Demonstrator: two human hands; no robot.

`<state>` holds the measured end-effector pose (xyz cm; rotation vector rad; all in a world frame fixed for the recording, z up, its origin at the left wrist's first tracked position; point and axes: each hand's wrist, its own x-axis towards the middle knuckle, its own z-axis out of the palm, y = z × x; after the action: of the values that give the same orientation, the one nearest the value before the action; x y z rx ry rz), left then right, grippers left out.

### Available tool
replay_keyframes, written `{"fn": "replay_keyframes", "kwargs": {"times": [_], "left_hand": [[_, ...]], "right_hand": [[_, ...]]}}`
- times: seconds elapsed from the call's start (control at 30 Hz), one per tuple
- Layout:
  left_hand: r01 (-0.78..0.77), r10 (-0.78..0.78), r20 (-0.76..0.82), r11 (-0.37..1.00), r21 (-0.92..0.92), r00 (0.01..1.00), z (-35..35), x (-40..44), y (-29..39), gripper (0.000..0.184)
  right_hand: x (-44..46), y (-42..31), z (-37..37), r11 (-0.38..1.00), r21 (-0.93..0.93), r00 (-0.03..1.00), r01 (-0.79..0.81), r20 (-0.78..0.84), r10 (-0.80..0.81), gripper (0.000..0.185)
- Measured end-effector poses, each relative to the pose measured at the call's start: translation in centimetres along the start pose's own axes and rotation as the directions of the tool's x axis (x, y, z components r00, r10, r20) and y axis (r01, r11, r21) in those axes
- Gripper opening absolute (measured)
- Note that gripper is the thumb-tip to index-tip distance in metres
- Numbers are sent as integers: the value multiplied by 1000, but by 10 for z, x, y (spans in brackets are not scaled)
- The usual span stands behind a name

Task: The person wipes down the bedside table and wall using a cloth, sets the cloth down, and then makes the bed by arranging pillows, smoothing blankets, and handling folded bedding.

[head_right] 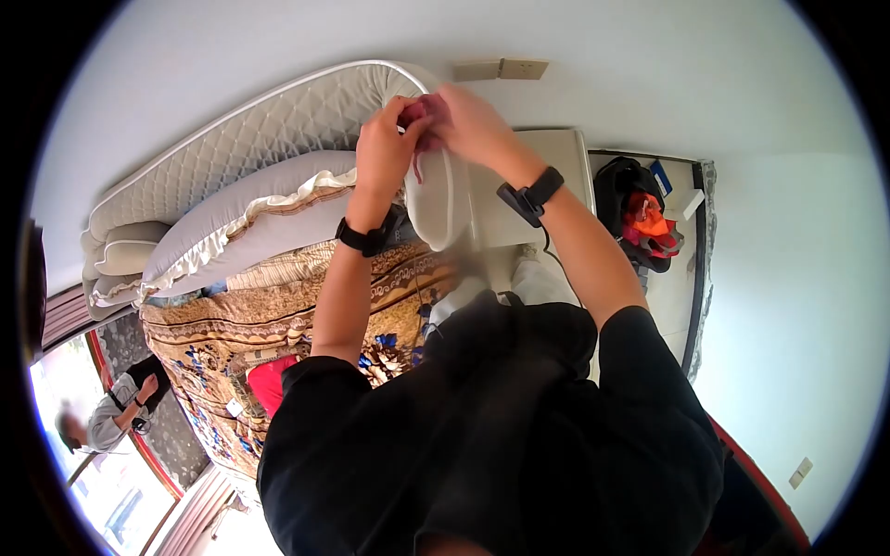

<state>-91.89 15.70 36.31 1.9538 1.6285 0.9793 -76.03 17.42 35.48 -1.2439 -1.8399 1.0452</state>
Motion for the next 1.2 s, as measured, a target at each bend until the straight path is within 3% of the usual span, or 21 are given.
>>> {"fn": "replay_keyframes", "kwargs": {"times": [0.1, 0.3, 0.47, 0.57, 0.7, 0.8, 0.9, 1.0, 1.03, 1.1, 1.2], "left_hand": [[13, -12, 49, 999, -32, 999, -7, -22, 6, 17], [60, -54, 105, 997, -46, 993, -18, -100, 18, 24], [134, -131, 110, 991, -15, 985, -18, -128, 23, 27], [92, -95, 40, 993, 78, 995, -17, -117, 30, 28], [159, -160, 4, 982, 105, 987, -8, -89, 28, 26], [147, -139, -62, 980, 131, 988, 1, -51, 16, 22], [187, -168, -115, 964, 187, 979, 7, -5, 9, 18], [199, -153, -173, 935, 295, 973, 6, 36, 7, 19], [191, -128, -215, 933, 305, 968, 7, 47, 2, 20], [200, -149, -224, 954, 224, 963, 4, 67, -11, 18], [167, -123, -200, 961, 219, 972, 0, 76, -27, 17]], "right_hand": [[-25, -11, 1, 946, -266, 980, 185, -23, -198, 35], [-90, -25, 22, 979, -171, 994, 108, -14, -112, 29], [-111, -18, 27, 985, -131, 992, 113, 72, -104, 45], [-101, -13, 21, 994, -54, 993, 94, 75, -90, 49], [-71, 1, 5, 990, 30, 985, 140, 97, -142, 46], [-32, 25, 11, 971, 10, 971, 237, 1, -237, 43], [13, 20, -6, 979, -61, 981, 194, 39, -192, 38], [59, 36, -7, 945, -96, 950, 312, 25, -311, 32], [73, 40, -4, 901, -151, 908, 407, -42, -417, 28], [102, 49, 2, 871, -170, 879, 460, -48, -474, 28], [95, 27, -11, 923, -197, 942, 330, 6, -336, 27]]}}
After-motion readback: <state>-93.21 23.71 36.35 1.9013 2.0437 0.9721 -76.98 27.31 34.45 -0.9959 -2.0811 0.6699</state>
